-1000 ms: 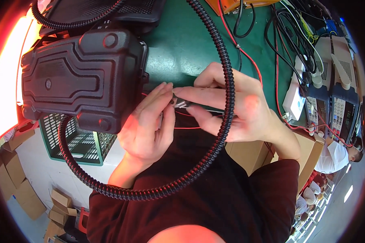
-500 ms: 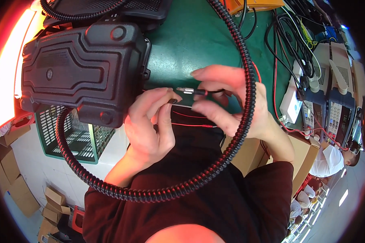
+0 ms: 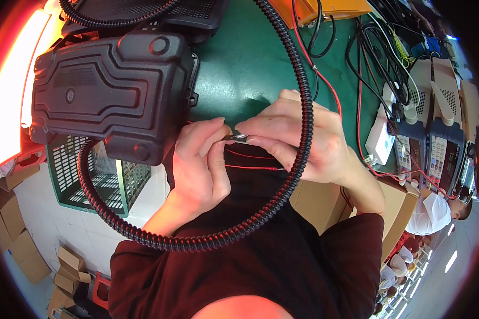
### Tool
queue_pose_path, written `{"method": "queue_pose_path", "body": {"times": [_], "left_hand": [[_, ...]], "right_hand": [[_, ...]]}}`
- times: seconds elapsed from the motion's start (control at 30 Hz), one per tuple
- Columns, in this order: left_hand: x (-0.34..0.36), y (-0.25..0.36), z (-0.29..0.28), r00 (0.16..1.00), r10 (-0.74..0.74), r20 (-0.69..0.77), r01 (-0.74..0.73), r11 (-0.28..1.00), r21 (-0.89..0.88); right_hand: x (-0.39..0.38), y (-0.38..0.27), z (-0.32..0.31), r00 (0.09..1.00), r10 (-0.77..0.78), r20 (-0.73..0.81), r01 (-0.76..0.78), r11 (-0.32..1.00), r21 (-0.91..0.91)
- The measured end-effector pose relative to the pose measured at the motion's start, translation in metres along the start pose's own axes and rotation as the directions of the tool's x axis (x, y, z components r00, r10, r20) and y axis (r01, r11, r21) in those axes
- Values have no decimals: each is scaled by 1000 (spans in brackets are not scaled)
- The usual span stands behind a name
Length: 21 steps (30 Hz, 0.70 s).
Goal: Testing and assembling components of a solar power kit at a workbench.
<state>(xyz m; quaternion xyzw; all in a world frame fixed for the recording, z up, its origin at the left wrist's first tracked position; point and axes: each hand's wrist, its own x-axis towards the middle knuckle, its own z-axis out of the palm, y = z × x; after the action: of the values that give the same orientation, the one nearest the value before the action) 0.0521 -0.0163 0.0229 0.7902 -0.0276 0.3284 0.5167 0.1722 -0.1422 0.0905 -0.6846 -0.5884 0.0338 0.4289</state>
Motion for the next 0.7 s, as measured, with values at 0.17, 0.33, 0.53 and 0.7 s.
{"method": "queue_pose_path", "body": {"times": [0.17, 0.33, 0.53, 0.7], "left_hand": [[2, 0, -3, 999, 41, 10, -42, 998, 54], [6, -4, -1, 993, 119, 4, -119, 989, 87], [16, 2, -4, 993, 103, 63, -108, 992, 73], [19, 16, -24, 931, 227, 286, -349, 782, 515]], "right_hand": [[5, -2, -4, 997, -24, 76, 28, 998, -48], [9, -6, -3, 983, -46, 178, 70, 988, -134], [-2, -2, 2, 996, -8, 91, 22, 988, -150], [-24, -27, -10, 998, -50, -49, 25, 908, -419]]}}
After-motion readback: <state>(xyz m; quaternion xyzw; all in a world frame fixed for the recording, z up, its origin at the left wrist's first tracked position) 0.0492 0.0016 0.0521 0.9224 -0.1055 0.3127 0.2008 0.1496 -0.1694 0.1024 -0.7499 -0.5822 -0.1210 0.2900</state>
